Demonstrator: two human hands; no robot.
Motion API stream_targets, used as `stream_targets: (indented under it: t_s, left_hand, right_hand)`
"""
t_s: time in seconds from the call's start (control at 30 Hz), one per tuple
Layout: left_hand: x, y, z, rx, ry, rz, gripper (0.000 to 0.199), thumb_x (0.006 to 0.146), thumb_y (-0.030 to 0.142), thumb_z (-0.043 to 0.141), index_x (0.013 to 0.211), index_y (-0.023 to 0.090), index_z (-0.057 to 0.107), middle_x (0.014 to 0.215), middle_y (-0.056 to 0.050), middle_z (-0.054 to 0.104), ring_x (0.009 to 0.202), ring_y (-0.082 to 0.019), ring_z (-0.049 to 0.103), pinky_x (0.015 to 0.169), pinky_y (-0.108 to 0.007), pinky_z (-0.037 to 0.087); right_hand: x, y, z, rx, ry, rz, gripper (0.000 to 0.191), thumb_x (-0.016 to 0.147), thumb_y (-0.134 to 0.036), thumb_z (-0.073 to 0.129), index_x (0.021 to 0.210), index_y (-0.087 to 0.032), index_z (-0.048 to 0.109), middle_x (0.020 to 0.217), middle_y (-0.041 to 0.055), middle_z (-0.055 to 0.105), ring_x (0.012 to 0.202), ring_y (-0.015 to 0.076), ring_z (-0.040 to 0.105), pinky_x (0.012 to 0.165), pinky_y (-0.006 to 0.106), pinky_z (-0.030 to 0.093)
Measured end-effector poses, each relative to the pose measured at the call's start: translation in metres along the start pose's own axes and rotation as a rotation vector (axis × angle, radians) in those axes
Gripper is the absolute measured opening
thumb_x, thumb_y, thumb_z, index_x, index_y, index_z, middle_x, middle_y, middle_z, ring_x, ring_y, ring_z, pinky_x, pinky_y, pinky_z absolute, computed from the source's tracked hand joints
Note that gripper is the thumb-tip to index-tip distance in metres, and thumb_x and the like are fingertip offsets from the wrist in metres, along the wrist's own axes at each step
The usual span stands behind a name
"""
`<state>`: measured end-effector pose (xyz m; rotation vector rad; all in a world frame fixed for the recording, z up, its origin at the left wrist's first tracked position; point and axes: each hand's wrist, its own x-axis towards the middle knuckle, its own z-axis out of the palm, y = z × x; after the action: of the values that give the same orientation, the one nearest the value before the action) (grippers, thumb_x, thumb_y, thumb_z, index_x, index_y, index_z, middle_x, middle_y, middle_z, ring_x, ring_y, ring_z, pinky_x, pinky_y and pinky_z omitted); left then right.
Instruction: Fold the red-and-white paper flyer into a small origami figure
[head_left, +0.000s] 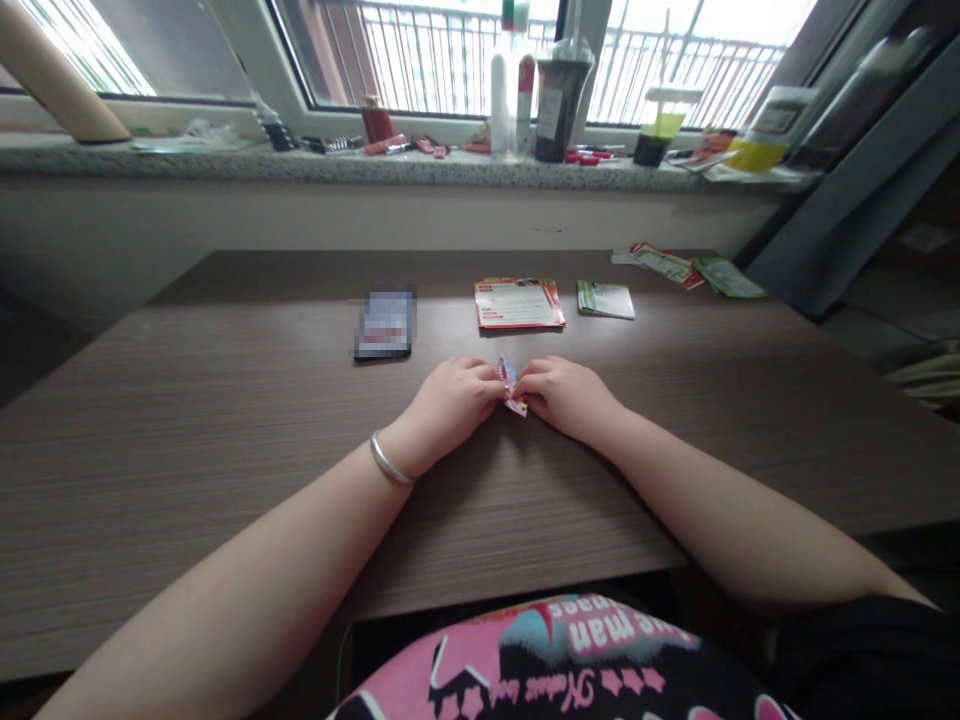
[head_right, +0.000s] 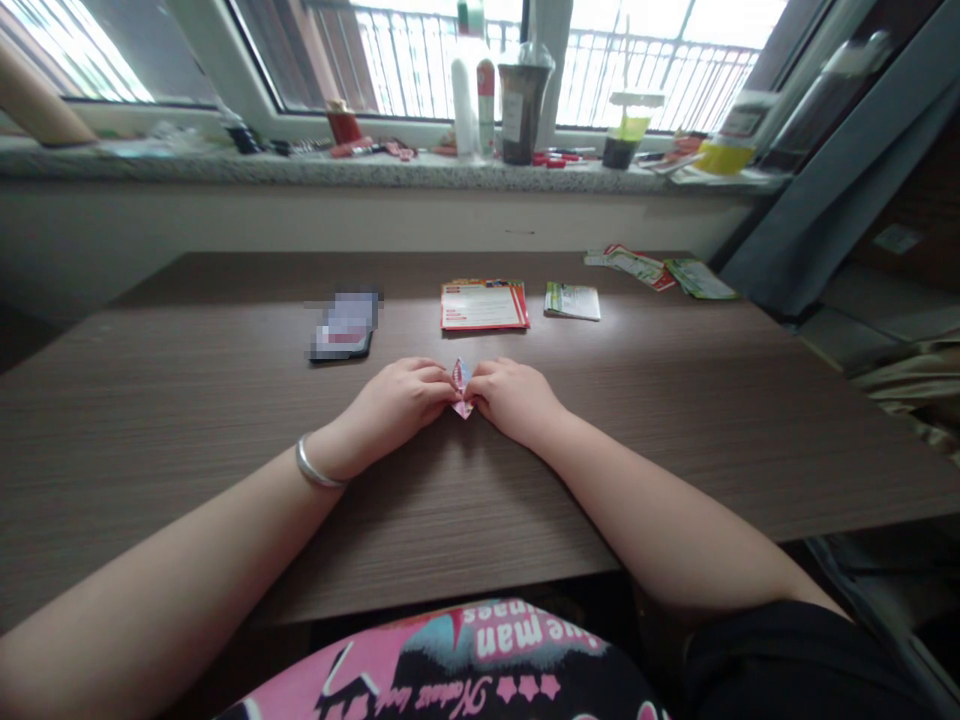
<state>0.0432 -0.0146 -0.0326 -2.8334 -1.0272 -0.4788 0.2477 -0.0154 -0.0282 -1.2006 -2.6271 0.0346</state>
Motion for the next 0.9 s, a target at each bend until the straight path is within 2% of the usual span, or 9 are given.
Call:
stream_targets:
  t_s: [0.23, 0.4, 0.5, 0.7, 0.9]
  left_hand:
    - [-0.001, 0.005, -0.008, 0.127, -0.053, 0.004, 0.018, 0.093, 0.022, 0.055, 0.100, 0.024, 0.071, 0.097, -0.004, 0.072, 0.091, -0.020, 0.064, 0.085, -0.037, 0.047]
    - [-0.002, 0.007, -0.008, 0.141, -0.054, 0.007, 0.018, 0.093, 0.021, 0.055, 0.100, 0.022, 0.071, 0.098, -0.004, 0.072, 0.080, -0.018, 0.065, 0.073, -0.032, 0.047]
    - [-0.001, 0.010, -0.010, 0.152, -0.052, 0.007, 0.016, 0.091, 0.020, 0.056, 0.096, 0.021, 0.072, 0.095, -0.005, 0.072, 0.078, -0.018, 0.065, 0.072, -0.032, 0.047]
    - [-0.002, 0.008, -0.011, 0.107, -0.096, 0.019, 0.018, 0.091, 0.017, 0.055, 0.094, 0.021, 0.073, 0.098, -0.004, 0.073, 0.084, -0.020, 0.067, 0.077, -0.033, 0.050]
    - [-0.007, 0.005, -0.020, -0.018, -0.144, 0.069, 0.032, 0.088, 0.009, 0.052, 0.110, 0.023, 0.070, 0.115, -0.004, 0.071, 0.099, -0.020, 0.068, 0.090, -0.033, 0.051]
  right_hand:
    - [-0.003, -0.004, -0.009, -0.055, -0.040, 0.013, 0.023, 0.092, -0.026, 0.052, 0.099, -0.030, 0.074, 0.104, -0.0001, 0.071, 0.095, 0.0193, 0.064, 0.074, 0.027, 0.045]
    - [-0.004, -0.002, -0.015, -0.077, -0.073, 0.030, 0.023, 0.090, -0.027, 0.053, 0.095, -0.029, 0.074, 0.106, -0.0018, 0.071, 0.094, 0.0177, 0.066, 0.071, 0.026, 0.044]
    - [-0.004, -0.002, -0.017, -0.097, -0.096, 0.035, 0.023, 0.091, -0.028, 0.052, 0.094, -0.029, 0.075, 0.105, -0.0013, 0.072, 0.093, 0.0179, 0.066, 0.070, 0.026, 0.044]
    - [-0.005, 0.000, -0.019, -0.116, -0.121, 0.019, 0.025, 0.091, -0.027, 0.051, 0.093, -0.028, 0.076, 0.105, -0.0011, 0.073, 0.094, 0.0183, 0.067, 0.071, 0.027, 0.045]
    - [-0.005, 0.003, -0.019, -0.090, -0.131, 0.027, 0.026, 0.091, -0.026, 0.052, 0.093, -0.029, 0.077, 0.110, -0.0014, 0.073, 0.099, 0.0193, 0.066, 0.077, 0.028, 0.048]
